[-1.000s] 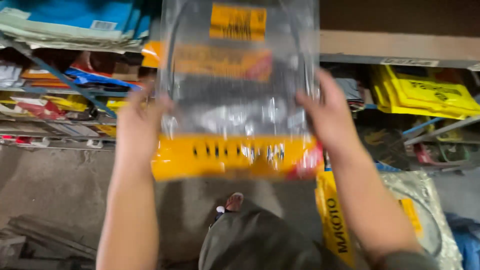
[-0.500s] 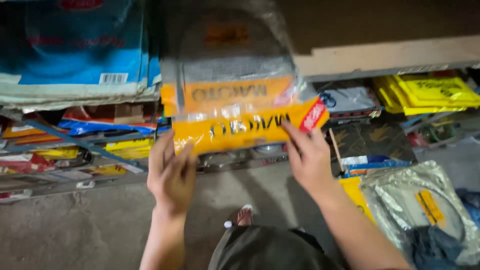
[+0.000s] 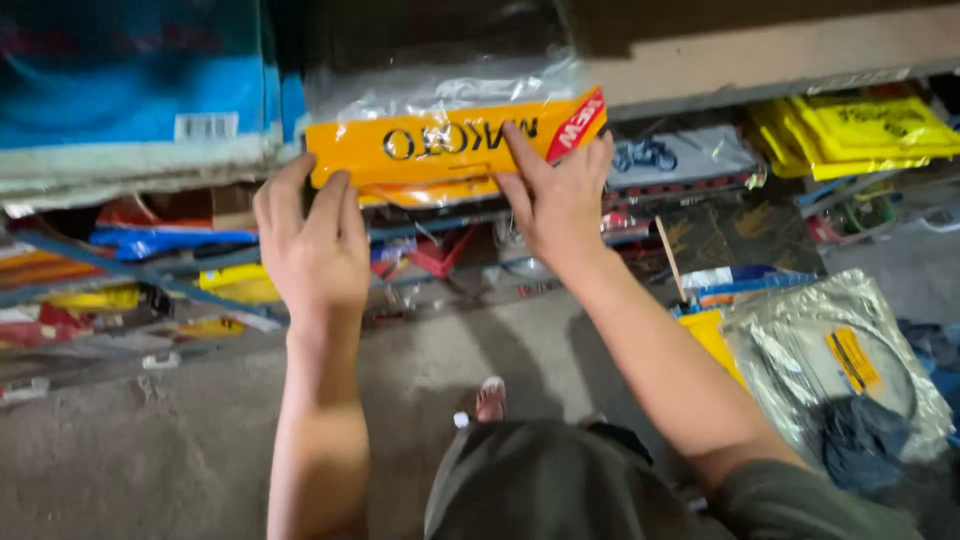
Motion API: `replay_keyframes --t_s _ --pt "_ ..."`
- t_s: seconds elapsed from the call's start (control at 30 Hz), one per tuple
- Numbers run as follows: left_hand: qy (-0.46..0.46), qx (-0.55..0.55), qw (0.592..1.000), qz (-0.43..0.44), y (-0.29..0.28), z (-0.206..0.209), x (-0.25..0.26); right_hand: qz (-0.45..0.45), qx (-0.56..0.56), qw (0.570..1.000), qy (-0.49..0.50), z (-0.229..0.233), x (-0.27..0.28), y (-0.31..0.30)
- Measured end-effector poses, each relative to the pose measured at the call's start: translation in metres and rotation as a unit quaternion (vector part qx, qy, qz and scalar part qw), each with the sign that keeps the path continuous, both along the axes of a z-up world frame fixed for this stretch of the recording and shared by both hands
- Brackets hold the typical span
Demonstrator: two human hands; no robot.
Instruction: The person scrubs the surface of a plastic-wrapped package with a dark cloth. They repeatedly lift the package, turn it over, and scrub different sides before placing it back on the shelf.
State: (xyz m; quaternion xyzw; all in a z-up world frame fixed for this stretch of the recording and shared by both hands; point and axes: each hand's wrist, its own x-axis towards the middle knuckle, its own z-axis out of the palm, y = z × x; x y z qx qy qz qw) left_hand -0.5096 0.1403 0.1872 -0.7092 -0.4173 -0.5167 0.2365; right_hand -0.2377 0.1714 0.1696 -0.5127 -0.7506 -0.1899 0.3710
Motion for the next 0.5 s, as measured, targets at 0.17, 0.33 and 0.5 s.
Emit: replay_keyframes --t_s 0.17,0.33,0.5 --pt "-0.008 -0.024 0.997 0.068 -0.015 0.003 0.016 -0.014 -0.031 0.999 0.003 -0.012 0.002 0.001" --pt "-0.019 -0.054 0.994 0.092 -0.047 0.017 0.075 0.043 -0.061 0.996 0.051 0.008 0.010 -0.030" --pt "-0.049 -0.090 0.994 -0.034 -0.070 0.003 0.185 0.038 -0.172 0.960 0.220 -0.038 0.090 -0.101"
